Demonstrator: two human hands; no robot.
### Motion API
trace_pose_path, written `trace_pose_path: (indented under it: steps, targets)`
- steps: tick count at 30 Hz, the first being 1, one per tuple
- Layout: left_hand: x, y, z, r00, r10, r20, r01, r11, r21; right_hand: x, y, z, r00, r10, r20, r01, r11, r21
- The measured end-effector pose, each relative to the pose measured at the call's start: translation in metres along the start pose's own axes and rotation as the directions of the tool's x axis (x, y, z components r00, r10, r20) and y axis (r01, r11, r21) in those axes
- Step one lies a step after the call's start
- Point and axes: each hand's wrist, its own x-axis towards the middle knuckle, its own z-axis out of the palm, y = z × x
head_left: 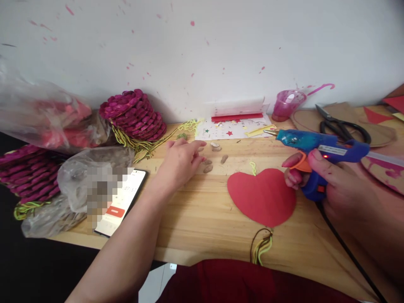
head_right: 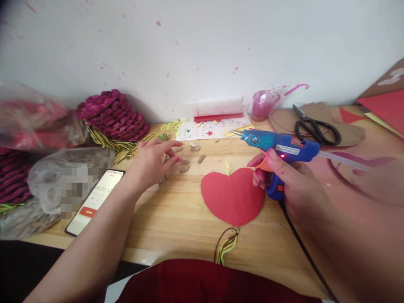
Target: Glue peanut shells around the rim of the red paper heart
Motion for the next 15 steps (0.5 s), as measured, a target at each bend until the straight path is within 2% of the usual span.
trace_pose_path:
  steps: [5,11,15]
  targets:
    - [0.001,0.0,-0.002,0.998,-0.057,-0.008,0.058,0.998,0.018,0.0,0.0,0.0,1.0,-0.018,0.003,0.018,1.0,-0.021]
    - [0.0,0.0,0.004,0.999,0.03,0.028,-0.031,0.998,0.047,0.001,0.002,-0.001,0.999,-0.021,0.024,0.021,1.0,-0.016]
    - [0.001,0.001,0.008,0.998,0.03,0.055,-0.032,0.999,0.041,0.002,0.004,-0.004,0.999,-0.029,0.042,0.03,0.999,-0.018]
